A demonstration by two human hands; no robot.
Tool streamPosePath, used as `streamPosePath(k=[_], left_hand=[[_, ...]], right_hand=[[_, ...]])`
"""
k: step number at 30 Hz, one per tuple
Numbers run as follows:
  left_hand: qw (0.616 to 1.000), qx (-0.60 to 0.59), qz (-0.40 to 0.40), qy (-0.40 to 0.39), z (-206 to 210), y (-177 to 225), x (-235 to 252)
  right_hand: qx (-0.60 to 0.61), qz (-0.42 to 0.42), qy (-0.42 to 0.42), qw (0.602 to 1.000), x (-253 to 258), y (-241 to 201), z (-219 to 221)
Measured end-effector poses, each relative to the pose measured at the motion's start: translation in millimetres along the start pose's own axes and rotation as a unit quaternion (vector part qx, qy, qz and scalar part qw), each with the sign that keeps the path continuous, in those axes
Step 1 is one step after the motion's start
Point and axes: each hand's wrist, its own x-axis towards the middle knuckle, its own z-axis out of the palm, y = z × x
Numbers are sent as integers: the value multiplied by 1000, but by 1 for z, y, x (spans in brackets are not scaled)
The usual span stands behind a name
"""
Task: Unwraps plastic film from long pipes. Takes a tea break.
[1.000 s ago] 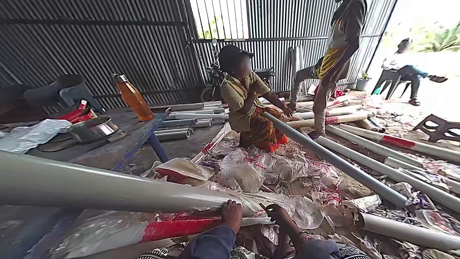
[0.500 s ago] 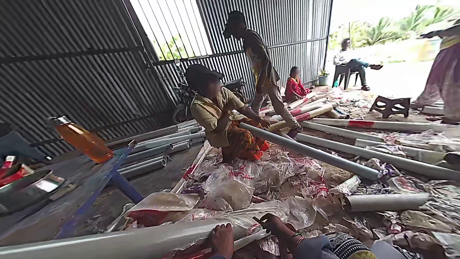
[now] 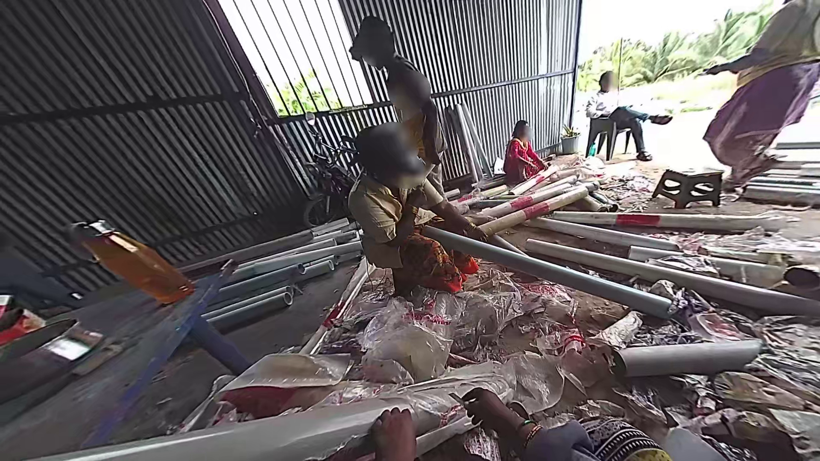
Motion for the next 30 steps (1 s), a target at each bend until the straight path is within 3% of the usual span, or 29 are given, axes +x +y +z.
streamPosePath(k=[18,23,30], left_hand=[[993,44,100,-38,-2,-20,-2],[995,-16,93,13,4,-22,-7],[976,-126,107,143,25,-30,-6]], right_hand=[[6,0,16,1000,-7,-8,-6],[21,-5,14,1000,-12,-9,-5],[-6,-31,25,999,-17,-14,-6]])
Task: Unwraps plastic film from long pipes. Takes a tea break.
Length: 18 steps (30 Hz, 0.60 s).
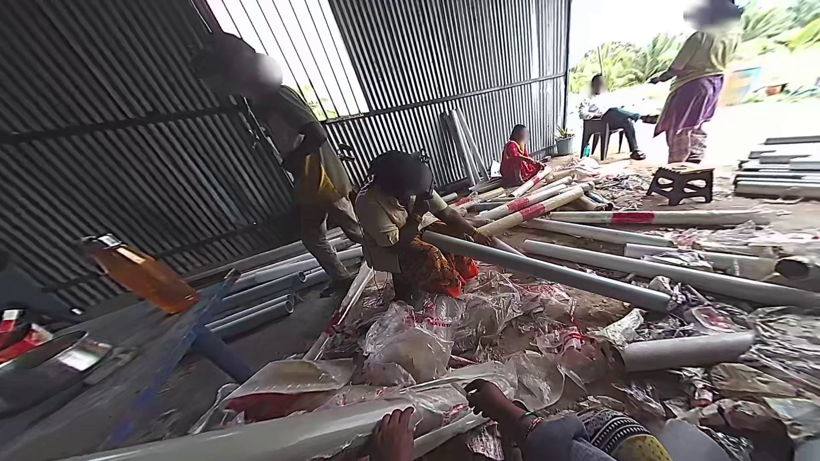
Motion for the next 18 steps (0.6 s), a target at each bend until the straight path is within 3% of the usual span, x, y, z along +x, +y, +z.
streamPosePath(k=[3,18], left_hand=[[1000,-4,-4,20,4,-1,2],[989,125,-66,-43,6,16,11]], right_hand=[[-8,-6,8,1000,-8,-3,-3],[54,-11,24,998,-58,-5,1]])
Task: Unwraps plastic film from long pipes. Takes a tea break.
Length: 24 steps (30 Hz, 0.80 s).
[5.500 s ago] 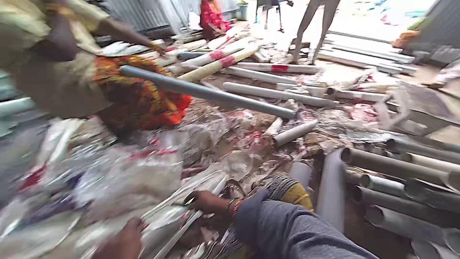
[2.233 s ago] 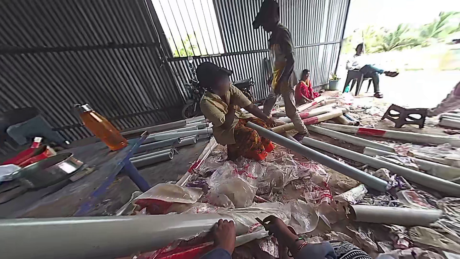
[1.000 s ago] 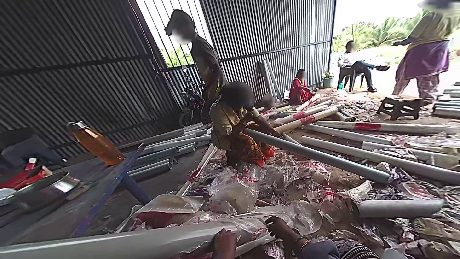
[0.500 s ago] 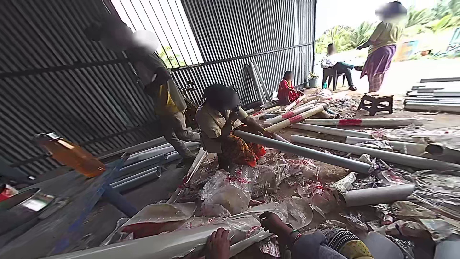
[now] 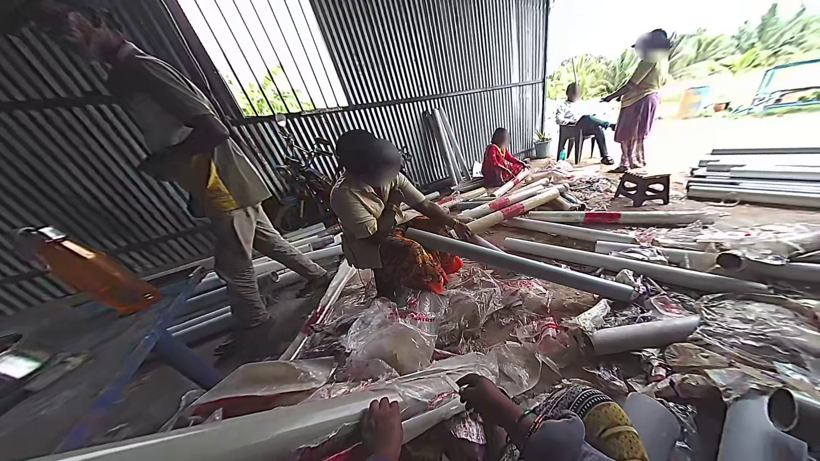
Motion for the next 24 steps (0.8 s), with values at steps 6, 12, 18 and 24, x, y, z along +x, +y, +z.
streamPosePath(k=[6,12,18,24], left_hand=[[998,16,30,-49,-5,-4,-1],[998,6,44,-44,-6,-5,-4],[997,-31,68,11,3,-5,-10],[998,0,58,-24,-3,-2,-12]], right_hand=[[-5,-1,3,1000,6,5,-2],[-22,0,-4,1000,10,5,-2],[-44,-2,-17,999,16,7,2],[-63,-3,-28,998,22,9,5]])
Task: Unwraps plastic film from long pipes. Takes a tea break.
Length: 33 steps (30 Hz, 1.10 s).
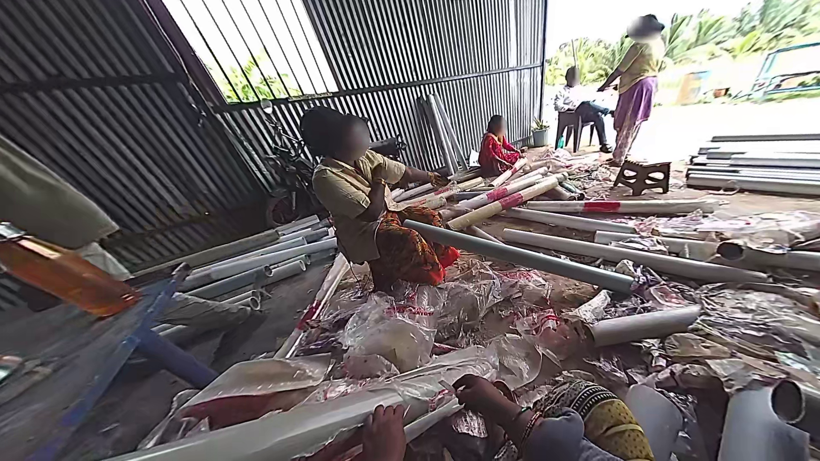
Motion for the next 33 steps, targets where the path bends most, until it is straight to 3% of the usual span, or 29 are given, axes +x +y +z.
streamPosePath(k=[33], left_hand=[[999,10,-33,-42,-5,6,8]], right_hand=[[-25,2,4,1000,1,4,-3]])
